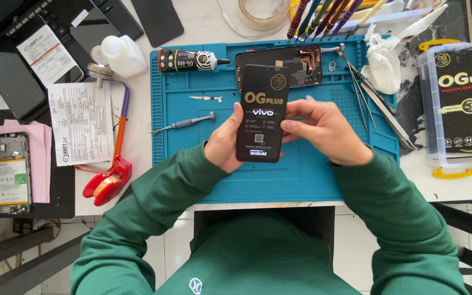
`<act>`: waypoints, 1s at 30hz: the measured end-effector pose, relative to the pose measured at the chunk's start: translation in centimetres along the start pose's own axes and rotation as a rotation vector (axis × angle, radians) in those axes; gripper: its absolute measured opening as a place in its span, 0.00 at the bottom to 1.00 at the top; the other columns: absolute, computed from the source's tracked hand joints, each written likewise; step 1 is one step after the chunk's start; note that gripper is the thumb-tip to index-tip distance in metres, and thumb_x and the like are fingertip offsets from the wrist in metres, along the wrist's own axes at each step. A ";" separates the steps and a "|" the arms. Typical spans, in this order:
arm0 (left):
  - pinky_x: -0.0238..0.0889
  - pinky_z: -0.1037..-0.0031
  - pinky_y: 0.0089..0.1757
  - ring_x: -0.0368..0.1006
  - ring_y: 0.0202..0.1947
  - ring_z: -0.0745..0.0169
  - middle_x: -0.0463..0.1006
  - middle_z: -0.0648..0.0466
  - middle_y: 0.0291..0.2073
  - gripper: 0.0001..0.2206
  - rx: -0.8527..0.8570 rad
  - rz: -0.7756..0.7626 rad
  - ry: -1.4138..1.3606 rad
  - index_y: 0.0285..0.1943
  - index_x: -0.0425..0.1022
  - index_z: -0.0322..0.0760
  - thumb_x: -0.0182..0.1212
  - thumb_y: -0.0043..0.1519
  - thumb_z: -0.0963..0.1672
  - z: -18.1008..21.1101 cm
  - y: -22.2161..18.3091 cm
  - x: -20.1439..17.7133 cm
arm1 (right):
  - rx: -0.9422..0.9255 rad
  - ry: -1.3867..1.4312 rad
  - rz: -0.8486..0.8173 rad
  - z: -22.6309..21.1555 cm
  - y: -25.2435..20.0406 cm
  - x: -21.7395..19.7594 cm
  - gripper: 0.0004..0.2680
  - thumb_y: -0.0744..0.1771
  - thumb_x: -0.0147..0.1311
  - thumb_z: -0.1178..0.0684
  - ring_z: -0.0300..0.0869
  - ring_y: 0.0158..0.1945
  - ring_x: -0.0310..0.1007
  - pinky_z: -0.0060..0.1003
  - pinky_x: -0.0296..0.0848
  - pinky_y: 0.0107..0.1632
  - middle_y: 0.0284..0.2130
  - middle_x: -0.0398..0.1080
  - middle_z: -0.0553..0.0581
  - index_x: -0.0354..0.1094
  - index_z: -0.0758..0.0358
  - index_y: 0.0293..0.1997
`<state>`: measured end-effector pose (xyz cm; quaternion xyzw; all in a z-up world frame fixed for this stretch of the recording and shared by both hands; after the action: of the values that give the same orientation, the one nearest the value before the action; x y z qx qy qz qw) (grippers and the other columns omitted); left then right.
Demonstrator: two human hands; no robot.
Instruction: The person holds a black smartphone and peels a protective film off the screen. They then flip the phone over to reveal the back, which displays the Vivo logo and an Android sticker, and continue to peel the film from the edges.
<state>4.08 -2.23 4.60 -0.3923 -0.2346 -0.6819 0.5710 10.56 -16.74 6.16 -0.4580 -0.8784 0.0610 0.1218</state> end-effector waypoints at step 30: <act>0.77 0.37 0.42 0.76 0.52 0.27 0.76 0.25 0.55 0.32 -0.291 -0.129 -0.079 0.65 0.71 0.27 0.43 0.71 0.58 -3.1 0.2 -2.7 | -0.949 -0.970 0.437 -4.0 -2.2 0.4 0.03 0.69 0.66 0.60 0.47 0.43 0.61 0.42 0.64 0.45 0.40 0.64 0.54 0.76 0.60 0.39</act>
<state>3.60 -3.02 0.58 -0.4816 -0.1802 -0.7281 0.4533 9.61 -17.69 10.54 -0.5483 -0.6535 -0.1080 -0.5105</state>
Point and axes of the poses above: each hand's wrist, its own y-axis towards the middle knuckle, its own x-axis out of the palm, z = x × y, the point moved 6 cm from there along y, towards the middle knuckle
